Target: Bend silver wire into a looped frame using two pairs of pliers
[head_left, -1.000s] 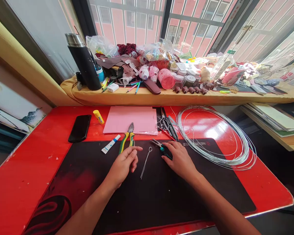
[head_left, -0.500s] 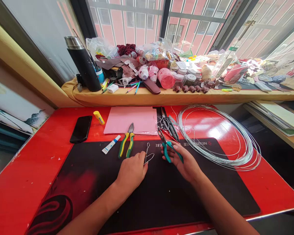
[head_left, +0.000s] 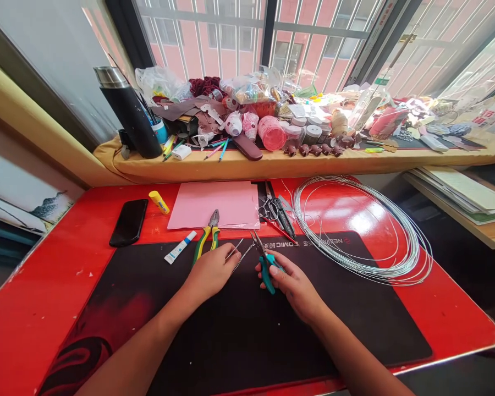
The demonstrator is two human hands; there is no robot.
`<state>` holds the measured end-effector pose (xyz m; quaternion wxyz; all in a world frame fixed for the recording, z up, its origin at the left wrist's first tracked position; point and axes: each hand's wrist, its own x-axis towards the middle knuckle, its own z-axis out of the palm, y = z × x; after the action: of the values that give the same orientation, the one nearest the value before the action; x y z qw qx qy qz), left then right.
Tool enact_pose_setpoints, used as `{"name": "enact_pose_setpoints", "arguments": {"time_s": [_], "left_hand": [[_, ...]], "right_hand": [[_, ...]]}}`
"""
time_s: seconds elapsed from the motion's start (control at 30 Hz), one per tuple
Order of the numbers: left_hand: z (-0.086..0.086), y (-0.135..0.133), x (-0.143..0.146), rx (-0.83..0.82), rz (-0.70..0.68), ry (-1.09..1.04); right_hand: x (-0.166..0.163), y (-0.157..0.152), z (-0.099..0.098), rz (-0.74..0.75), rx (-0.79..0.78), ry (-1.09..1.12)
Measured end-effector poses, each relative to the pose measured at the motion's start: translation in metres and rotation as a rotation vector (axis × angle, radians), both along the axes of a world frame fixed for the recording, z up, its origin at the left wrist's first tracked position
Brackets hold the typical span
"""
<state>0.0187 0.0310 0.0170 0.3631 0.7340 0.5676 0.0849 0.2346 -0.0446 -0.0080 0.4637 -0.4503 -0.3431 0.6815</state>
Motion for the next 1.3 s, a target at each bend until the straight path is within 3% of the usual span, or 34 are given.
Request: {"name": "enact_pose_setpoints", "arguments": {"time_s": [0.23,0.5,0.77,0.97,1.1,1.3], "left_hand": [[0.023,-0.002,-0.013,0.022,0.065,-0.083],[0.012,-0.003,-0.021,-0.086,-0.004,-0.224],[0.028,-0.009,-0.018,0.14,-0.075,0.27],[0.023,-0.012,-0.016,0.217,-0.11,0.431],[0.023,-0.011,-0.021,0.144,-0.051,0.299],[0.023,-0.009,-0.034,0.025,0.03,-0.106]], "right_hand": [[-0.013,0.002,0.007,0.085,0.245,-0.411],[-0.022,0.003,0.013,0.137,0.33,-0.496],[-0.024,0.003,0.016,0.166,0.344,-0.518],[-0.029,0.0,0.018,0.209,0.368,-0.504],[-0.031,-0.002,0.019,0.204,0.373,-0.49],[-0.028,0.0,0.022,0.183,0.343,-0.485]]}}
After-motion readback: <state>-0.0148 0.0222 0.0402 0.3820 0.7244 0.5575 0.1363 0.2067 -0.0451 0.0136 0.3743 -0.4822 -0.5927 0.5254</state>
